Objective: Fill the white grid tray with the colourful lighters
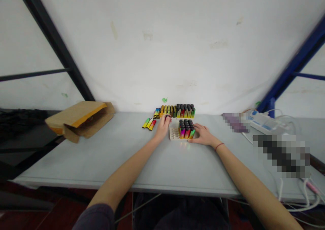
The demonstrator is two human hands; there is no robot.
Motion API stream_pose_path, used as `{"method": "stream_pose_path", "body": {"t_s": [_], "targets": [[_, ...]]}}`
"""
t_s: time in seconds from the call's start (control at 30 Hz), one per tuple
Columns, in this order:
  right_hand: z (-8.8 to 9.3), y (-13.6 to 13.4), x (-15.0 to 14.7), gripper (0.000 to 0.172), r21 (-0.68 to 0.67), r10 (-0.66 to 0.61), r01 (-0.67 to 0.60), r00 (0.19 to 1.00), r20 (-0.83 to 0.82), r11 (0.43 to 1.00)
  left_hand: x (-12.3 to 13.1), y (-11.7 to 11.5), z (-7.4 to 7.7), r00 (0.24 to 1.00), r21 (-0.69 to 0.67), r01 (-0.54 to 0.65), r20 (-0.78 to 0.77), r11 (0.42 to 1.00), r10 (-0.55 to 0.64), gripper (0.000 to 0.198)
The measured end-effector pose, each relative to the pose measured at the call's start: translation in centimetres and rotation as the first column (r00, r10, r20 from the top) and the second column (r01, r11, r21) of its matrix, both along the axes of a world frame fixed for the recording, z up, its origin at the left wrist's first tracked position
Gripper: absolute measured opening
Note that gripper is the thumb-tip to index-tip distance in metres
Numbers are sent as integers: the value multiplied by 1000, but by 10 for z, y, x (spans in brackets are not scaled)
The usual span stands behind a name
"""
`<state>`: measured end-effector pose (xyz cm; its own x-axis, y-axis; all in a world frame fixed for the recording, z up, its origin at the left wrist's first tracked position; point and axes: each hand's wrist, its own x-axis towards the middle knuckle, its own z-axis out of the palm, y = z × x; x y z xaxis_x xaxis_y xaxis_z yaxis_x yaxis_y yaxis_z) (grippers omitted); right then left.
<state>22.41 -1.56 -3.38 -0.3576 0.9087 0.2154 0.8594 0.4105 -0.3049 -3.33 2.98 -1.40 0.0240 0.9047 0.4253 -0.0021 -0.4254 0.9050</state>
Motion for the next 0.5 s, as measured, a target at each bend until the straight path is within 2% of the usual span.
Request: {"method": "stream_pose_path", "body": {"t_s": [0.07,0.13,0.33,0.5], "targets": [[-1,0,0,81,4,2,-2,1000,1,1000,-2,4,-4,993,105,-35,-105,994,46,22],[-2,0,0,81,6,3,-3,1000,5,1000,-5,8,-7,985,137,-15,-170,990,38,28],[-2,1,1,80,-6,9,-9,1000,27,1000,-7,15,-16,971,128,110,-226,986,-79,35],[1,-1,-1,81,-18,5,-4,999,34,1000,-5,4,-8,952,103,166,-276,981,-132,27]]}}
